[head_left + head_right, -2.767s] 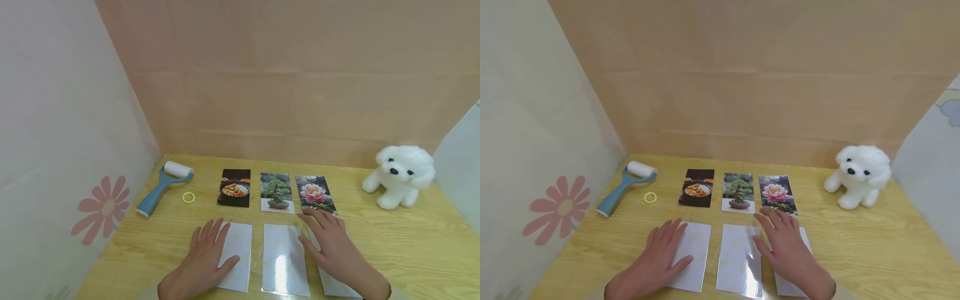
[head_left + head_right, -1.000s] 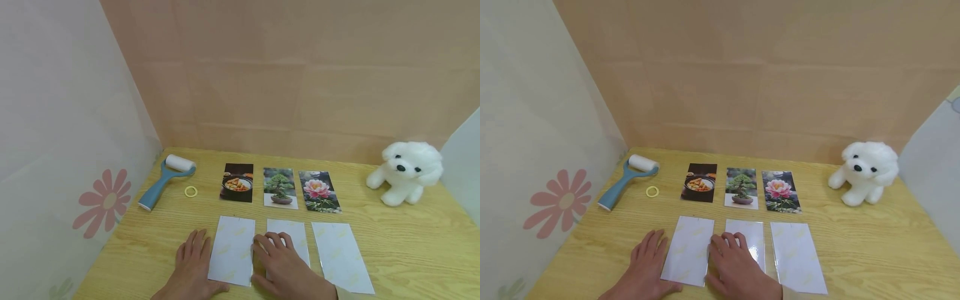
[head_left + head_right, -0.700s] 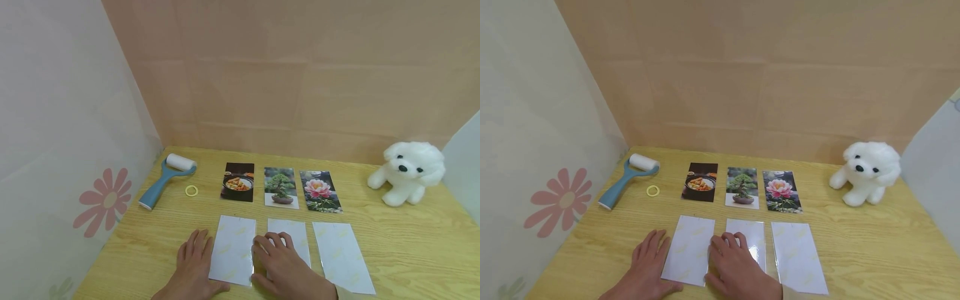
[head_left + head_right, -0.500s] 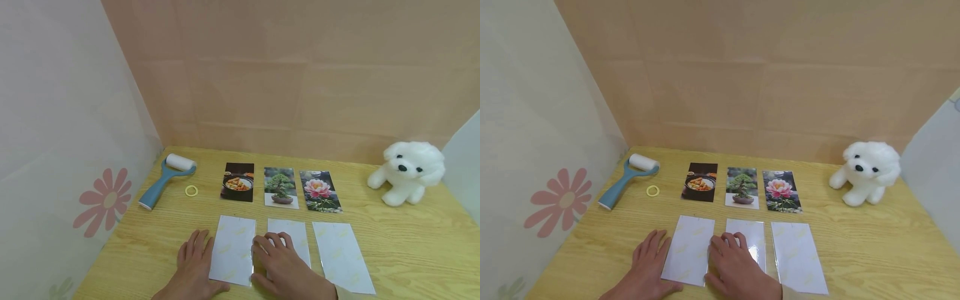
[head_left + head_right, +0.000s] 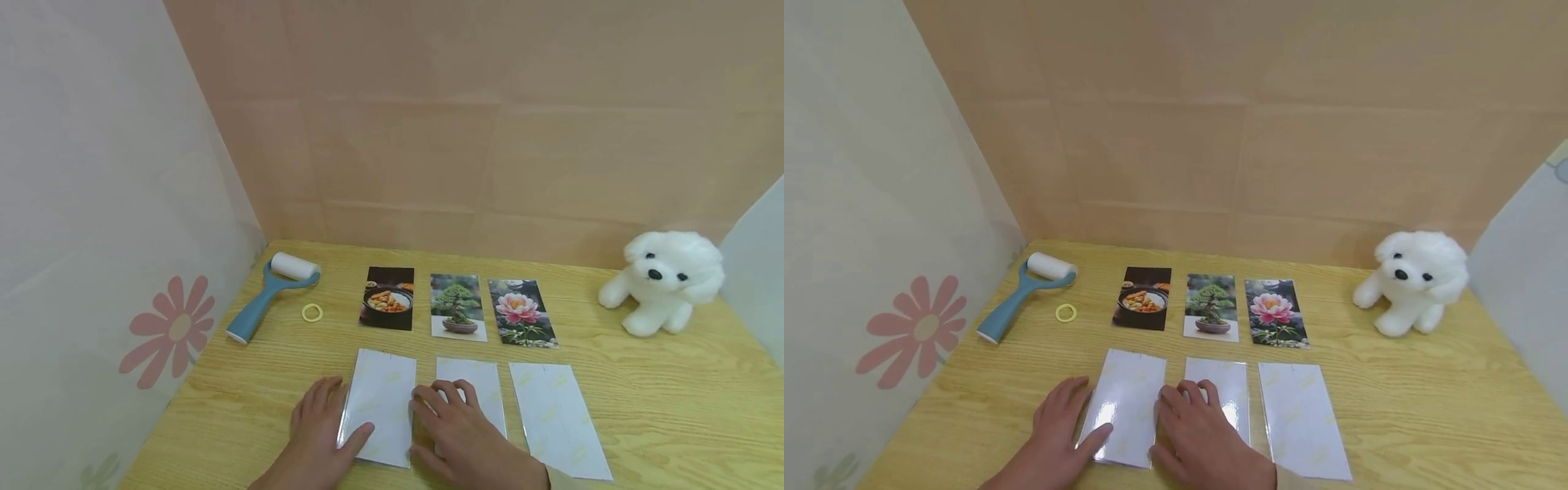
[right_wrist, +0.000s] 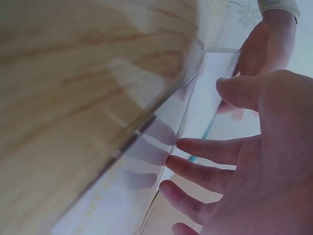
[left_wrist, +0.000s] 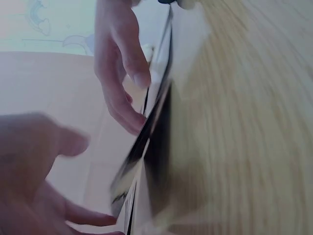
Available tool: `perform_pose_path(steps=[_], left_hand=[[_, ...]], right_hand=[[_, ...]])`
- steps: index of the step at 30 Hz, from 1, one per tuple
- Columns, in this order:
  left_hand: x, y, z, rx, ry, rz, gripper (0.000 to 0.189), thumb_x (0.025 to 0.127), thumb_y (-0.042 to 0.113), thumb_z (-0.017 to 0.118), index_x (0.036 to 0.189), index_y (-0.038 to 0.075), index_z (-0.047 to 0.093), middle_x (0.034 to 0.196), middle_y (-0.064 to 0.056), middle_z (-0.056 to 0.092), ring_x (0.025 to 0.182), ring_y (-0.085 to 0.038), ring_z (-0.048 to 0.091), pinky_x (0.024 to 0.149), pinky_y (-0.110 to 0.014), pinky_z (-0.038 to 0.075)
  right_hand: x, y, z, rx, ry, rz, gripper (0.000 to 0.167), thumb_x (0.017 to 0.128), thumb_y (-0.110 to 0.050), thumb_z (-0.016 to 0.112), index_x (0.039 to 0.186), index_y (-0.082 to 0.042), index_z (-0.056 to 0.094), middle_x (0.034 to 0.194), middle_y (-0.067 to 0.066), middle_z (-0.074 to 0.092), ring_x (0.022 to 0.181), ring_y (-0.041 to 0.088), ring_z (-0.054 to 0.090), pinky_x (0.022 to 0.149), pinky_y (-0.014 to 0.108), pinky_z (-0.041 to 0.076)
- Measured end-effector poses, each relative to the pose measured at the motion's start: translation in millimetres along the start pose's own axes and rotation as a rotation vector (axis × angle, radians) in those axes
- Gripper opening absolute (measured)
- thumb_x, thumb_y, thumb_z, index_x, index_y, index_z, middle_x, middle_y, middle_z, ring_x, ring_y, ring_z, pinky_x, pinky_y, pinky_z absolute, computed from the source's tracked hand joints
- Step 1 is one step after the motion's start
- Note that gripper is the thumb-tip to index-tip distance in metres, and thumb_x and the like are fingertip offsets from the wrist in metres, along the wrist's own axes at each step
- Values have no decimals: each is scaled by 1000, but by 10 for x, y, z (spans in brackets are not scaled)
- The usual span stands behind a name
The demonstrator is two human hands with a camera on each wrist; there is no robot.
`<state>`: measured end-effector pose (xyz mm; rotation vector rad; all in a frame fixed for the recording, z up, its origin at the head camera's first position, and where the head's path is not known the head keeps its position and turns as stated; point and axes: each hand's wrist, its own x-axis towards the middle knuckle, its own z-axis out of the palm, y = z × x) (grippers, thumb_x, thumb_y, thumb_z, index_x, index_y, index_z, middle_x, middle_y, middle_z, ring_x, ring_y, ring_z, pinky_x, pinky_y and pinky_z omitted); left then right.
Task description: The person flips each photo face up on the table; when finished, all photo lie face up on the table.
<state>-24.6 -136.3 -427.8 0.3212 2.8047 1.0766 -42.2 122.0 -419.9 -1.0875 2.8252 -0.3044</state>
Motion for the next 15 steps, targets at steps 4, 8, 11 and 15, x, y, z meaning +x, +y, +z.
perform_pose_path(steps=[4, 8, 11, 15], left_hand=[[15, 71, -49, -187, 26, -22, 55, 105, 38, 55, 138, -5, 50, 137, -17, 52, 130, -39, 46, 104, -64, 34], [28, 117, -82, -409, -5, -43, 50, 108, 33, 51, 144, -1, 45, 135, -14, 56, 122, -30, 56, 99, -46, 47], [33, 149, -88, -551, -28, -37, 50, 109, 34, 46, 146, 0, 42, 137, -17, 56, 125, -33, 55, 101, -47, 47], [57, 197, -91, -711, -79, -35, 52, 111, 37, 37, 147, 0, 41, 139, -16, 55, 129, -33, 50, 105, -46, 44]], right_hand=[[9, 4, -2, 29, 4, 8, 48, 102, -51, 54, 135, -17, 58, 135, 0, 56, 122, 26, 48, 101, 57, 34], [19, 9, -9, 63, -4, 16, 52, 105, -53, 46, 143, -19, 54, 138, 0, 55, 124, 25, 48, 101, 57, 34], [24, 1, -12, 97, 9, 23, 52, 106, -52, 42, 146, -19, 52, 137, -1, 54, 125, 23, 48, 100, 56, 34], [20, -11, -12, 161, 40, 36, 50, 109, -47, 40, 145, -16, 54, 137, -2, 54, 126, 22, 48, 100, 54, 35]])
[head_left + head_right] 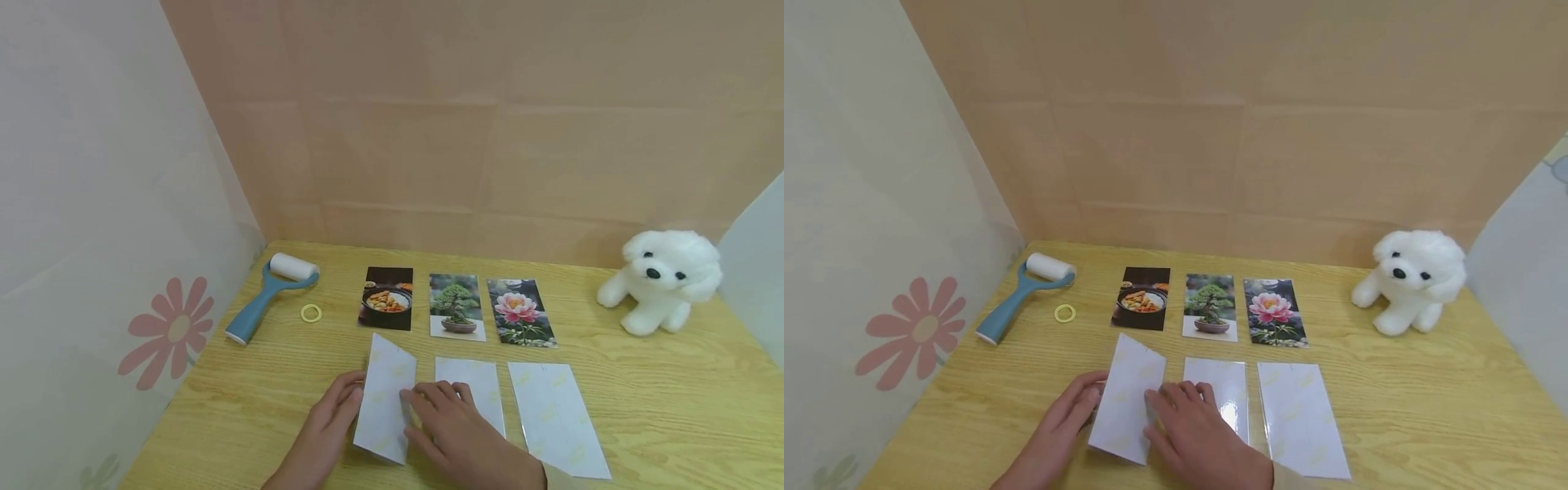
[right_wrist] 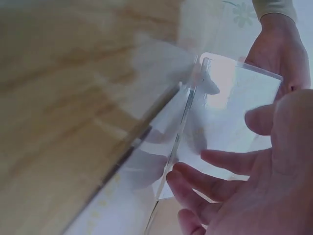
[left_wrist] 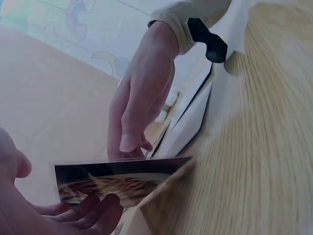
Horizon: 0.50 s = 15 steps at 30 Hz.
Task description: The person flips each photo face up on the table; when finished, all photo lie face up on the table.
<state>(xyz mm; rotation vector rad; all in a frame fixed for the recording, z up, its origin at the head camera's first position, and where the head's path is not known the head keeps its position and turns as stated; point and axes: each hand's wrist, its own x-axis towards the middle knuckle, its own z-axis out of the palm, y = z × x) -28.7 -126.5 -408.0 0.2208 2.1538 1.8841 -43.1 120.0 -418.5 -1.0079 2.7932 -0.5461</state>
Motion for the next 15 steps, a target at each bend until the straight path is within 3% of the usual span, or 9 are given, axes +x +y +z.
perform_pose_path(steps=[3, 7, 11, 15], left_hand=[[32, 31, 28, -60, -50, -9, 56, 112, 40, 30, 147, -1, 41, 139, -14, 53, 125, -30, 51, 101, -38, 45], [66, 43, 71, -85, -107, -13, 61, 112, 44, 23, 147, -2, 43, 139, -15, 51, 123, -29, 50, 100, -40, 43], [81, 12, 110, -99, -140, -21, 62, 112, 42, 20, 147, -4, 43, 140, -14, 52, 124, -29, 49, 100, -43, 43], [90, -29, 150, -96, -171, -4, 60, 113, 38, 19, 147, -5, 43, 137, -14, 54, 122, -28, 50, 97, -39, 46]], right_hand=[[-19, -5, -1, 52, 21, 11, 51, 110, -46, 36, 146, -14, 53, 139, -1, 53, 127, 20, 49, 101, 50, 36], [-40, -27, -39, 204, 8, 51, 54, 110, -46, 32, 148, -11, 51, 141, -2, 52, 128, 18, 48, 104, 49, 36], [-39, -43, -98, 397, -11, 100, 53, 111, -44, 33, 146, -9, 50, 141, -4, 54, 127, 18, 48, 104, 52, 34], [-32, -54, -150, 512, -13, 145, 50, 111, -41, 34, 145, -10, 51, 142, -5, 55, 129, 21, 49, 105, 58, 34]])
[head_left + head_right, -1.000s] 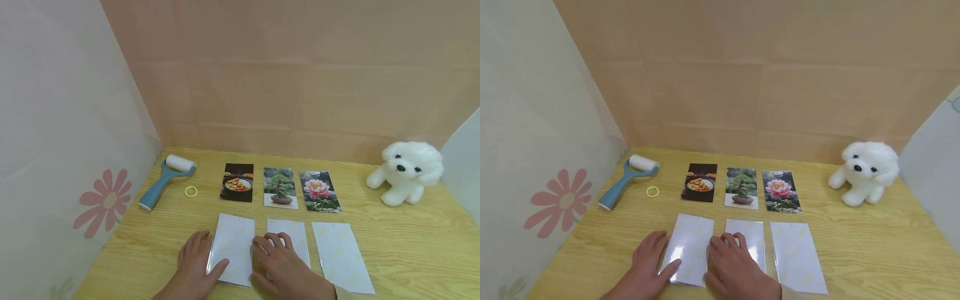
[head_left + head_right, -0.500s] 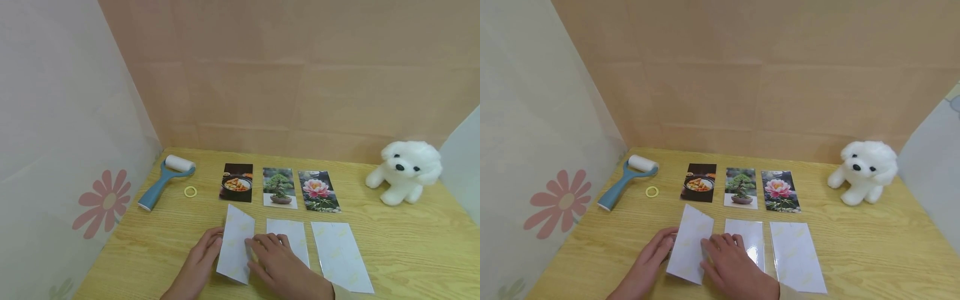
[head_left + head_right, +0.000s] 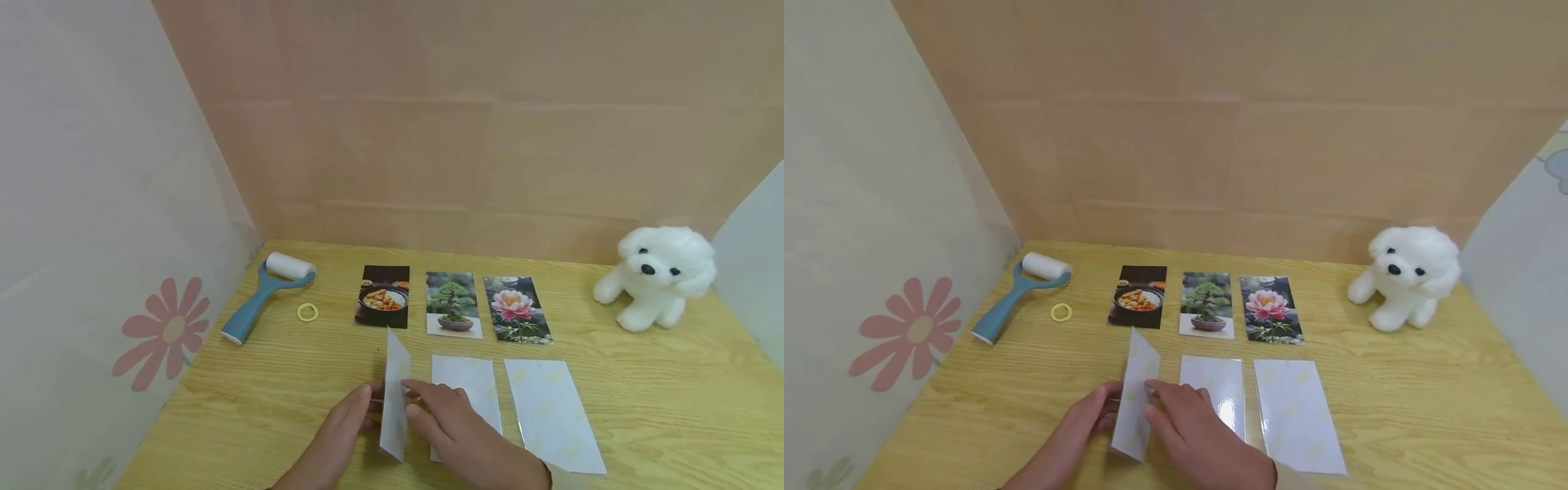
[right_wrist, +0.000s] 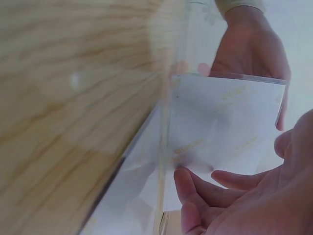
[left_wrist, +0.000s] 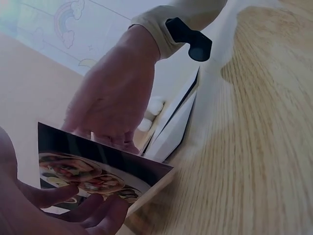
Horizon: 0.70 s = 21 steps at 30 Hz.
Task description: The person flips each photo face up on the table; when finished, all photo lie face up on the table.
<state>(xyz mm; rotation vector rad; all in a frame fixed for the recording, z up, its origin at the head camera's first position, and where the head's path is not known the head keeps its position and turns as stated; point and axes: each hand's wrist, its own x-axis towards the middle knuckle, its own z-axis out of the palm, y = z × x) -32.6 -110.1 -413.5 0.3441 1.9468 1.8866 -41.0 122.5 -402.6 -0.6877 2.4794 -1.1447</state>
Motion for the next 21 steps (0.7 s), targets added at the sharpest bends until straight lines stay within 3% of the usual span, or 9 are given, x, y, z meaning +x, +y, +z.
perform_pose_path(steps=[6, 10, 14, 21], left_hand=[[26, -28, 51, 14, -43, 9, 57, 113, 37, 19, 145, -2, 46, 136, -15, 53, 120, -30, 50, 93, -38, 50], [53, -54, 52, 59, -49, -37, 56, 113, 40, 19, 147, 5, 48, 135, -11, 52, 118, -28, 49, 89, -37, 50], [73, -82, 38, 92, -81, -43, 57, 112, 41, 19, 149, 8, 47, 131, -10, 52, 116, -26, 48, 87, -37, 49], [89, -118, 23, 124, -94, -46, 58, 112, 43, 20, 150, 9, 47, 132, -10, 48, 116, -27, 47, 86, -40, 48]], right_hand=[[11, -25, -55, 125, -46, 72, 49, 110, -47, 30, 148, -21, 49, 146, -6, 52, 137, 28, 43, 108, 67, 27], [31, -17, -83, 189, -77, 67, 50, 111, -46, 28, 148, -19, 48, 144, -3, 54, 134, 27, 48, 106, 55, 38], [33, -10, -94, 212, -68, 44, 50, 112, -41, 30, 147, -10, 46, 141, 5, 57, 127, 28, 55, 98, 42, 48], [23, -10, -111, 234, -3, 57, 49, 111, -36, 37, 150, -6, 41, 129, 9, 65, 114, 28, 63, 87, 42, 52]])
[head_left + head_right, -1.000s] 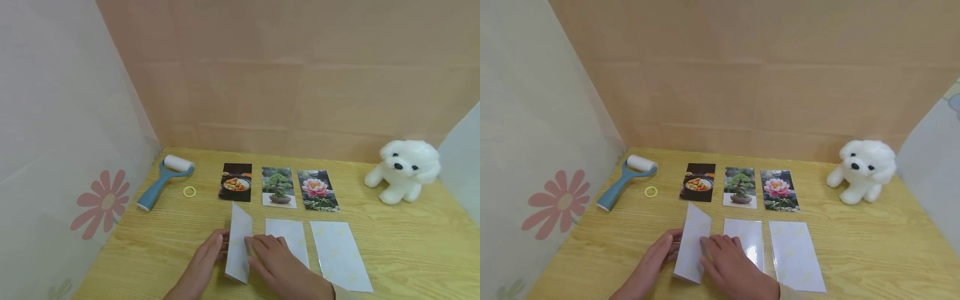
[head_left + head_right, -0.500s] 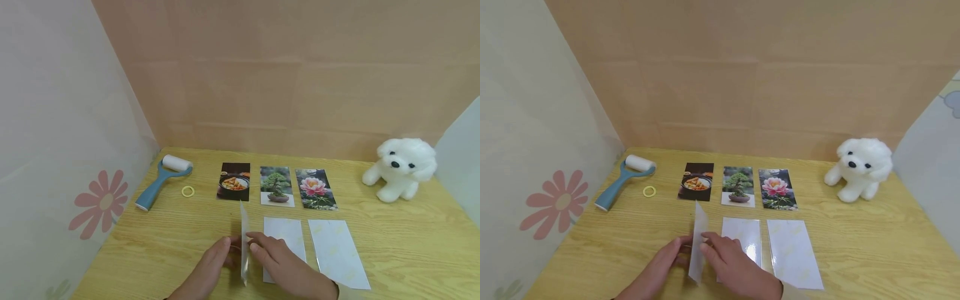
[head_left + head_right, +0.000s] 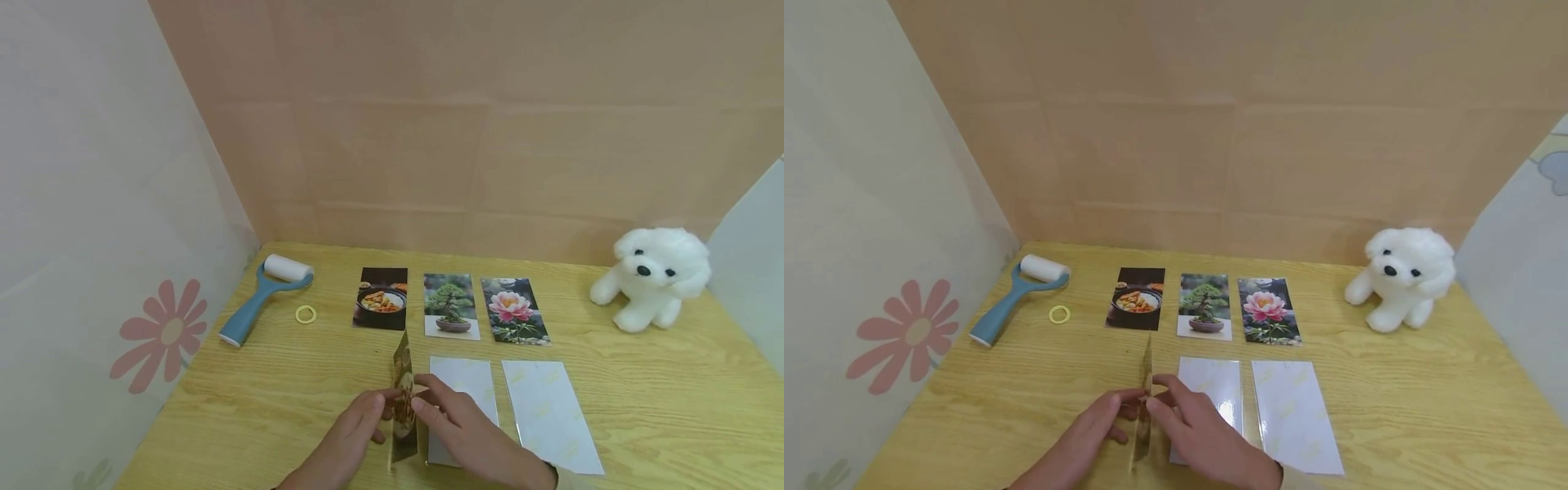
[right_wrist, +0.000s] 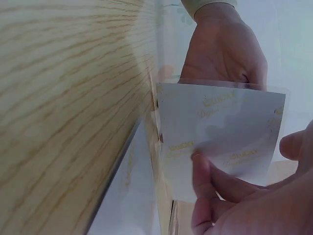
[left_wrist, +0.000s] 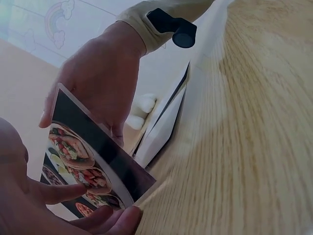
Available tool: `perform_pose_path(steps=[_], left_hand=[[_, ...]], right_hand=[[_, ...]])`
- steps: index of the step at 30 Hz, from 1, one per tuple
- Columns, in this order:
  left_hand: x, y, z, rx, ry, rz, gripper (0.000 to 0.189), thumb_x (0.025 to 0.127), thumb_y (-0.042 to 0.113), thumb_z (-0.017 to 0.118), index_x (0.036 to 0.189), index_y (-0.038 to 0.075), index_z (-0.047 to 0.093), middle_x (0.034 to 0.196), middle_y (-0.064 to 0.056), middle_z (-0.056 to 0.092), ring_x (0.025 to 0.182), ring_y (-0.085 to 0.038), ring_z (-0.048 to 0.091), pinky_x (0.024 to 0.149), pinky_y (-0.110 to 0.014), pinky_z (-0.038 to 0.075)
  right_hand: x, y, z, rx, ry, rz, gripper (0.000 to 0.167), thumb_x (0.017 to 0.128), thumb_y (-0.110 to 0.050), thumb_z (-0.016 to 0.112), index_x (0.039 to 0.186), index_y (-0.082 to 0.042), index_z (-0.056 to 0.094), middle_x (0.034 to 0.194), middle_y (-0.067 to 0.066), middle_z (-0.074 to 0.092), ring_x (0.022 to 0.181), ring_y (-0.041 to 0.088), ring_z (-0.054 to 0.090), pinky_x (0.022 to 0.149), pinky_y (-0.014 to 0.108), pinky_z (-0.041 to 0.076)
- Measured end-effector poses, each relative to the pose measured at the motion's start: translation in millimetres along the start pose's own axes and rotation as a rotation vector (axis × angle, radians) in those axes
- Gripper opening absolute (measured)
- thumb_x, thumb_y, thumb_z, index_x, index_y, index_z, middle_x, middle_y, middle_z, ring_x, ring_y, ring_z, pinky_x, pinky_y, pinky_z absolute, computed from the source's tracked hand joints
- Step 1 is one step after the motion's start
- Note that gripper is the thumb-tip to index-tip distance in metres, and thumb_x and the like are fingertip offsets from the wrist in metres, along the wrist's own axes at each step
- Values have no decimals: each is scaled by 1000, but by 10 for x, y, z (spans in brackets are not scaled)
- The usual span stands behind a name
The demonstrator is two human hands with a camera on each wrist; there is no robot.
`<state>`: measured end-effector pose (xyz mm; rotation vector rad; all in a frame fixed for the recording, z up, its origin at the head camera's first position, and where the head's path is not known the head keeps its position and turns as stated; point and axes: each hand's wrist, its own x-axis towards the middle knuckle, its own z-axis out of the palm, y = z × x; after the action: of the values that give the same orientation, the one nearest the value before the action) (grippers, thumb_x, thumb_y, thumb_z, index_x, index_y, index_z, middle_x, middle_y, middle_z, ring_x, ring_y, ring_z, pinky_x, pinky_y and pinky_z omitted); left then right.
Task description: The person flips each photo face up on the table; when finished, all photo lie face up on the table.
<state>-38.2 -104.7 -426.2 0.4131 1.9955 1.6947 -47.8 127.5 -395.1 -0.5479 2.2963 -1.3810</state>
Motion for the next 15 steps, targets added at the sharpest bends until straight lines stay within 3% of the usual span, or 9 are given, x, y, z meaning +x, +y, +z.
perform_pose_path(steps=[4, 10, 15], left_hand=[[-10, 15, 16, 34, 29, -7, 55, 112, 43, 22, 150, 14, 48, 137, -14, 42, 114, -28, 45, 84, -40, 47], [-36, 53, 15, 142, 101, 11, 50, 112, 43, 26, 149, 21, 51, 140, -15, 40, 100, -24, 49, 78, -37, 44], [-54, 93, -25, 144, 156, 5, 51, 111, 43, 29, 150, 17, 49, 141, -16, 43, 96, -22, 56, 81, -41, 47]], right_hand=[[-8, 0, -10, 21, 40, -3, 49, 111, -36, 41, 151, -8, 39, 125, 8, 67, 107, 26, 65, 81, 42, 52], [-33, -2, -2, 37, 144, -30, 45, 109, -35, 46, 150, -17, 39, 120, 3, 70, 111, 24, 65, 84, 42, 51], [-35, -8, 2, 48, 238, -45, 43, 108, -30, 50, 149, -21, 40, 115, -1, 72, 110, 22, 65, 79, 35, 48]])
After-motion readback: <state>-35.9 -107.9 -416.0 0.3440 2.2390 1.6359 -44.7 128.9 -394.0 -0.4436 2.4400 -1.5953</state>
